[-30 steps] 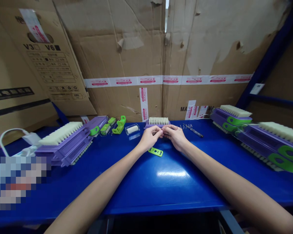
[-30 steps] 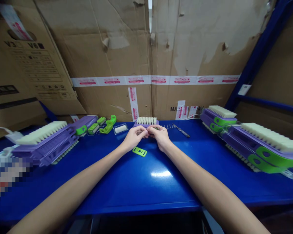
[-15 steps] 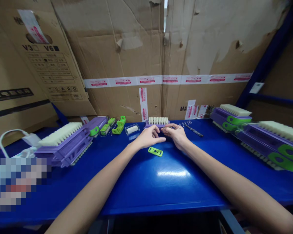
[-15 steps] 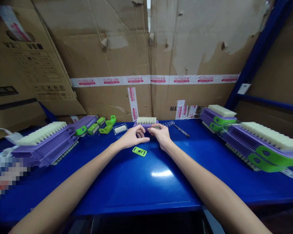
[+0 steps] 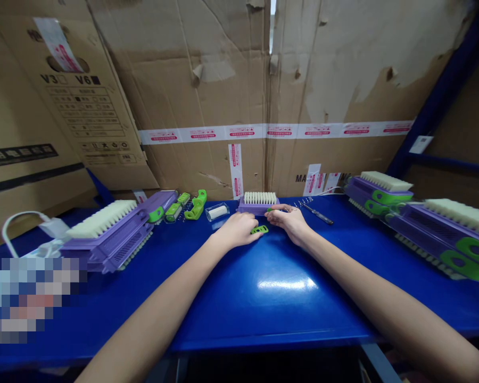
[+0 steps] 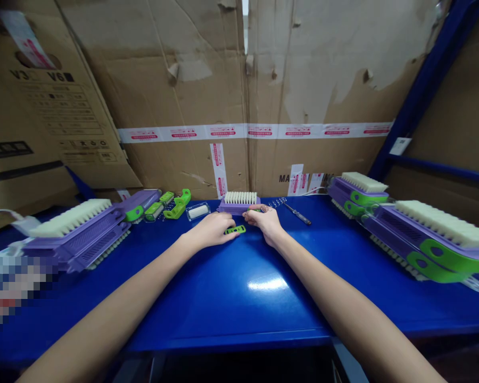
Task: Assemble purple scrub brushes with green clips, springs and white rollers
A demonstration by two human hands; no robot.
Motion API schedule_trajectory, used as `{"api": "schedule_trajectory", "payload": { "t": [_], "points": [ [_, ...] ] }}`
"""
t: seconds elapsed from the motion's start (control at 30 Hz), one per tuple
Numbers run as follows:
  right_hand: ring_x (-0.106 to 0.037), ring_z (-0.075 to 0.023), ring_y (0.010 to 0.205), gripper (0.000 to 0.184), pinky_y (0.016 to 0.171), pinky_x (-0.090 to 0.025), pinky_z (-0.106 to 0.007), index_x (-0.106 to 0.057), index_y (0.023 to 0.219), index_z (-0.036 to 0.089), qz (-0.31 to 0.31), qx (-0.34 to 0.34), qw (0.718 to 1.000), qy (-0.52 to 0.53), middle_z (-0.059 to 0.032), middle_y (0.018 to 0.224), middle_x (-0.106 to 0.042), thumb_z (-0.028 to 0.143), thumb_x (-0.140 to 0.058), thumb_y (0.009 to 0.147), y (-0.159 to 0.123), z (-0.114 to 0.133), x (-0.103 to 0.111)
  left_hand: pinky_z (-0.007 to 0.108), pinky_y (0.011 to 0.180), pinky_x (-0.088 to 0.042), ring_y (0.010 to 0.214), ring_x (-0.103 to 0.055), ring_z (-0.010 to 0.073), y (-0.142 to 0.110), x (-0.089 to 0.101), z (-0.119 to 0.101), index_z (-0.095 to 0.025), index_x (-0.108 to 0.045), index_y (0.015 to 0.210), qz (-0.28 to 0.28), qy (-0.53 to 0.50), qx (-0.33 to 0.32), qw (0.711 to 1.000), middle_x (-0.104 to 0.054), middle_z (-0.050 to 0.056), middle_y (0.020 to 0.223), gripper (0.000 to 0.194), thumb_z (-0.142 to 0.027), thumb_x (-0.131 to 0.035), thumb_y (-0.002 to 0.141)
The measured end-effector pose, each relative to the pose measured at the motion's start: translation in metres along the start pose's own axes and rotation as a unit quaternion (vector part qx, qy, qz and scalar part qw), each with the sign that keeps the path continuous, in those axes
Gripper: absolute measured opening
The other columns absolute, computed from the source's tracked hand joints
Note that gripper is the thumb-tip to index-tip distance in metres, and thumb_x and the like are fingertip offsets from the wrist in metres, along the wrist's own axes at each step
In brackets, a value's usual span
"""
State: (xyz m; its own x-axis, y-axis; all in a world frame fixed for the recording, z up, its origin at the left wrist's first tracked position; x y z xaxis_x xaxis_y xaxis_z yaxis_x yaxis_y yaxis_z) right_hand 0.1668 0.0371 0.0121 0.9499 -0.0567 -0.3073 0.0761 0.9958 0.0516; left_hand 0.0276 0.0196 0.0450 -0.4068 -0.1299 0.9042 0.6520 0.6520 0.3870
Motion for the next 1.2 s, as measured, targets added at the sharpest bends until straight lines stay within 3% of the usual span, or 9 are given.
{"api": "schedule_trajectory", "payload": {
  "t": [0.17, 0.3, 0.43, 0.53, 0.67, 0.8, 0.9, 1.03, 1.2],
  "points": [
    [-0.064, -0.0136, 0.061, 0.027, 0.058, -0.053, -0.023, -0.061, 0.075, 0.014, -0.001, 0.004, 1.000, -0.011, -0.0056, 0.067, -0.070, 0.012, -0.072, 0.051, 0.002, -0.001, 0.002, 0.033, 0.072, -0.046, 0.077, -0.064, 0.0243, 0.001, -0.013, -0.013, -0.013, -0.065, 0.088, 0.062, 0.185, -0.049, 0.980, -0.067, 0.014, 0.081, 0.025, -0.022, -0.042, 0.087],
    [-0.064, -0.0142, 0.060, 0.030, 0.057, -0.052, -0.023, -0.061, 0.076, 0.014, -0.007, 0.006, 1.000, -0.028, -0.0038, 0.064, -0.069, 0.014, -0.074, 0.049, 0.001, 0.000, 0.002, 0.033, 0.069, -0.048, 0.076, -0.065, 0.0227, 0.000, -0.012, -0.013, -0.013, -0.056, 0.114, 0.089, 0.236, -0.056, 0.966, -0.067, 0.012, 0.082, 0.032, -0.012, -0.037, 0.088],
    [-0.064, -0.0135, 0.059, 0.030, 0.056, -0.052, -0.022, -0.061, 0.077, 0.014, -0.005, 0.010, 0.999, -0.048, -0.0038, 0.064, -0.069, 0.016, -0.073, 0.050, 0.001, 0.000, 0.001, 0.032, 0.067, -0.049, 0.079, -0.066, 0.0230, 0.000, -0.010, -0.007, -0.015, -0.061, 0.104, 0.098, 0.220, -0.038, 0.970, -0.068, 0.011, 0.085, 0.028, -0.014, -0.038, 0.088],
    [-0.062, -0.0130, 0.057, 0.030, 0.056, -0.051, -0.023, -0.060, 0.077, 0.014, -0.009, 0.022, 0.998, -0.065, -0.0034, 0.063, -0.068, 0.017, -0.073, 0.050, 0.002, 0.000, 0.001, 0.032, 0.072, -0.049, 0.084, -0.066, 0.0228, 0.000, -0.009, 0.000, -0.015, -0.064, 0.096, 0.075, 0.141, -0.023, 0.987, -0.069, 0.011, 0.091, 0.024, -0.017, -0.041, 0.088],
    [-0.062, -0.0133, 0.057, 0.030, 0.058, -0.050, -0.024, -0.059, 0.078, 0.014, -0.002, 0.062, 0.993, -0.104, -0.0014, 0.061, -0.067, 0.018, -0.072, 0.051, 0.002, 0.003, 0.000, 0.029, 0.076, -0.049, 0.084, -0.066, 0.0186, 0.003, -0.006, 0.010, -0.017, -0.064, 0.095, -0.016, -0.052, 0.023, 0.998, -0.070, 0.007, 0.092, 0.021, -0.013, -0.046, 0.084],
    [-0.065, -0.0165, 0.067, 0.030, 0.065, -0.051, -0.028, -0.058, 0.080, 0.016, 0.025, 0.135, 0.977, -0.161, -0.0028, 0.070, -0.069, 0.024, -0.070, 0.054, -0.001, 0.010, -0.006, 0.023, 0.059, -0.049, 0.060, -0.064, 0.0133, 0.003, -0.014, 0.020, -0.014, -0.059, 0.092, -0.057, -0.282, 0.130, 0.949, -0.066, 0.003, 0.073, 0.014, -0.013, -0.054, 0.079],
    [-0.066, -0.0184, 0.071, 0.030, 0.067, -0.052, -0.030, -0.057, 0.084, 0.017, 0.040, 0.168, 0.966, -0.193, -0.0039, 0.075, -0.070, 0.027, -0.068, 0.058, -0.004, 0.012, -0.009, 0.021, 0.055, -0.049, 0.057, -0.064, 0.0118, 0.004, -0.022, 0.018, -0.014, -0.054, 0.094, -0.071, -0.399, 0.159, 0.900, -0.062, 0.000, 0.069, 0.019, -0.012, -0.058, 0.075],
    [-0.067, -0.0191, 0.071, 0.031, 0.068, -0.053, -0.031, -0.057, 0.089, 0.019, 0.029, 0.202, 0.953, -0.223, -0.0033, 0.077, -0.071, 0.027, -0.065, 0.060, -0.008, 0.016, -0.012, 0.020, 0.055, -0.049, 0.057, -0.064, 0.0109, 0.003, -0.023, 0.018, -0.015, -0.050, 0.105, -0.111, -0.440, 0.162, 0.876, -0.063, -0.001, 0.070, 0.037, -0.011, -0.062, 0.071],
    [-0.068, -0.0198, 0.075, 0.031, 0.070, -0.053, -0.031, -0.058, 0.091, 0.019, 0.014, 0.236, 0.940, -0.246, -0.0035, 0.080, -0.071, 0.025, -0.067, 0.062, -0.013, 0.021, -0.014, 0.020, 0.056, -0.049, 0.057, -0.063, 0.0106, 0.004, -0.020, 0.020, -0.013, -0.054, 0.108, -0.132, -0.459, 0.165, 0.863, -0.066, 0.000, 0.071, 0.041, -0.011, -0.065, 0.068]
  ]
}}
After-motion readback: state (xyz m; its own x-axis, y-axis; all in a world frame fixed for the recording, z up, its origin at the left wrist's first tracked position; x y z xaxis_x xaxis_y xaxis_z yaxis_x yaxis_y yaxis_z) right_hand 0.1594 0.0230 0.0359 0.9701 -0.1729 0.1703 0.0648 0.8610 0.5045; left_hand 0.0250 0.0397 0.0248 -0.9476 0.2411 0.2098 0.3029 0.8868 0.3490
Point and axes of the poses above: each hand's wrist, its own y-axis towards the middle knuckle, its own x-axis out of the back of the hand, z = x × y, the point moved 6 cm from there along y, towards the middle knuckle
